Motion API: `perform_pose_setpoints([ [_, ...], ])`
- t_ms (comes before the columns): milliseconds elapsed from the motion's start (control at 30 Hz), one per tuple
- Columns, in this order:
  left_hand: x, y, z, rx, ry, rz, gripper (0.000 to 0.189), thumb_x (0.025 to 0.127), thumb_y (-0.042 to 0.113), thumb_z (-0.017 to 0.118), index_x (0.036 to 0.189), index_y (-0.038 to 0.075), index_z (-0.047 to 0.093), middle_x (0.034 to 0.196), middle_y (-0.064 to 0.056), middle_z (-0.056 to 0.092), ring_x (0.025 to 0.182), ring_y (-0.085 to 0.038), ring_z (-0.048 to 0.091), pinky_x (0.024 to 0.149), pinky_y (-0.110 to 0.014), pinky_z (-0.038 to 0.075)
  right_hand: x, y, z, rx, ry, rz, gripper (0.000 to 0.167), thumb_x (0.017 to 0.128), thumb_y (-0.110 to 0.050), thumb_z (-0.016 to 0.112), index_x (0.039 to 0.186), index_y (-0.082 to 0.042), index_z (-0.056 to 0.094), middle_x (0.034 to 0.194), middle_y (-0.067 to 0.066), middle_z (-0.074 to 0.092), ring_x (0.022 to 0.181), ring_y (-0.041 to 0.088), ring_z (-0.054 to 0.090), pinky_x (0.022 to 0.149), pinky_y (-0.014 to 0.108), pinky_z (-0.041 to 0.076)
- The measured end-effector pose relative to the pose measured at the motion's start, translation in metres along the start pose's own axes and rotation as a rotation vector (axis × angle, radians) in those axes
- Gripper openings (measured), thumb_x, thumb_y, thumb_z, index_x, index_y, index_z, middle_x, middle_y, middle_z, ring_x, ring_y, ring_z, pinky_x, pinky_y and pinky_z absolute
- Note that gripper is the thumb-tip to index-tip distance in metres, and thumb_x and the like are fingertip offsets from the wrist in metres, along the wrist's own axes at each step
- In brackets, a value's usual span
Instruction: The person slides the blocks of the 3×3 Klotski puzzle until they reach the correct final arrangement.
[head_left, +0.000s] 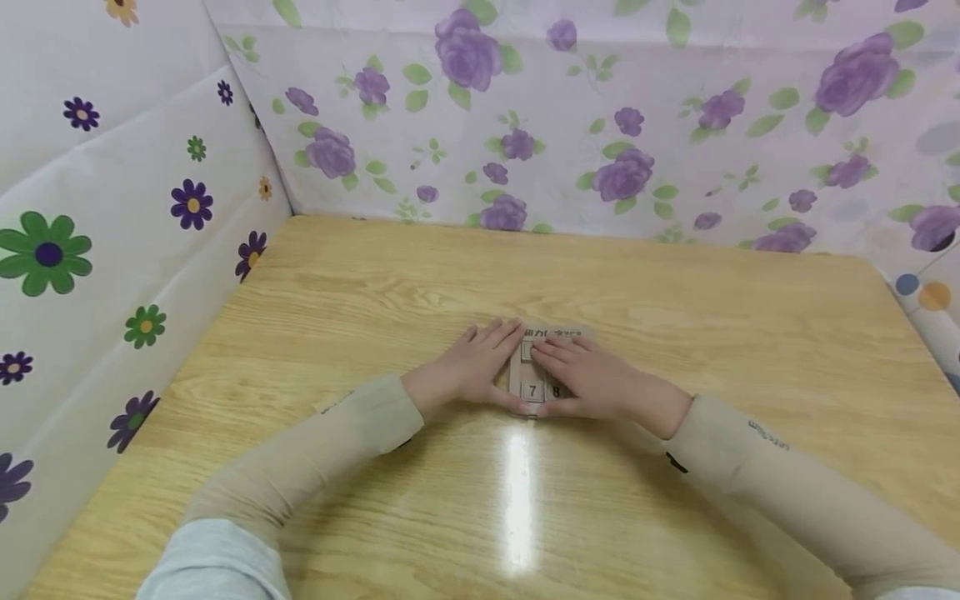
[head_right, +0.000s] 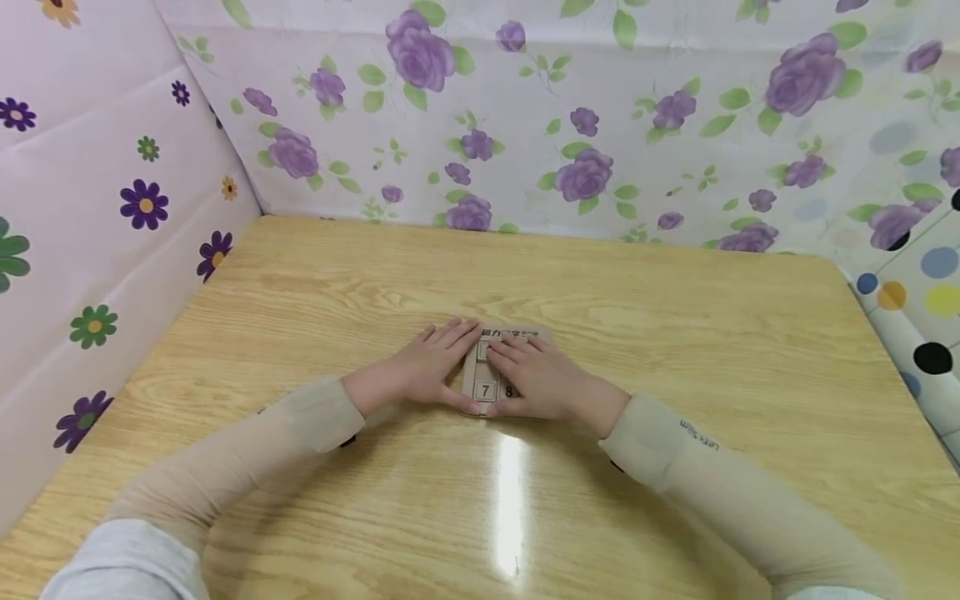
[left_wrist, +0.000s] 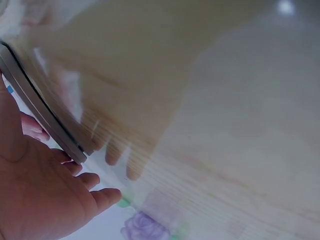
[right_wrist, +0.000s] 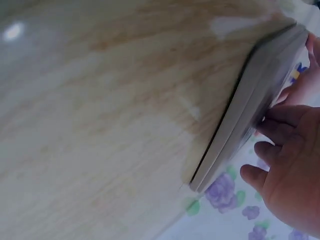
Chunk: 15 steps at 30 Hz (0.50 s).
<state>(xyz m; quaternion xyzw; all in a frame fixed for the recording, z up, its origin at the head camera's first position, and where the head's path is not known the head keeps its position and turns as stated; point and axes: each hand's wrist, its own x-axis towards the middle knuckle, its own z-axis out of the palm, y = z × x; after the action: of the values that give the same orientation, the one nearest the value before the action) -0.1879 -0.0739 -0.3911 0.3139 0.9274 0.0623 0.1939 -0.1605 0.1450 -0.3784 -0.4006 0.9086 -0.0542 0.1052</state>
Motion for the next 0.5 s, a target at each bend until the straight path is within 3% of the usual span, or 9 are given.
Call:
perform_pose_setpoints([
  [367, -0.001, 0.002, 0.0, 0.009, 0.015, -0.008, 0.121, 0.071, 0.076, 0.06, 0.154, 0.012, 0.0, 0.161, -0.004, -0.005, 0.148, -0.026, -0.002, 0.119, -0.05, 0.004, -0.015, -0.02, 0.005, 0.003, -0.024, -0.021, 0.086, 0.089, -0.058, 0.052, 0.146, 0.001, 0.032, 0.154, 0.016, 0.028, 0.144, 0.035, 0.02, 0.117, 0.056, 0.016],
  [500, -0.002, 0.003, -0.001, 0.009, 0.01, -0.007, 0.12, 0.071, 0.076, 0.06, 0.154, 0.012, 0.0, 0.161, -0.004, -0.005, 0.148, -0.026, -0.002, 0.119, -0.05, 0.004, -0.018, -0.016, 0.005, 0.01, 0.002, 0.011, 0.086, 0.089, -0.059, 0.052, 0.148, -0.001, 0.03, 0.155, 0.016, 0.027, 0.144, 0.035, 0.019, 0.118, 0.054, 0.014],
])
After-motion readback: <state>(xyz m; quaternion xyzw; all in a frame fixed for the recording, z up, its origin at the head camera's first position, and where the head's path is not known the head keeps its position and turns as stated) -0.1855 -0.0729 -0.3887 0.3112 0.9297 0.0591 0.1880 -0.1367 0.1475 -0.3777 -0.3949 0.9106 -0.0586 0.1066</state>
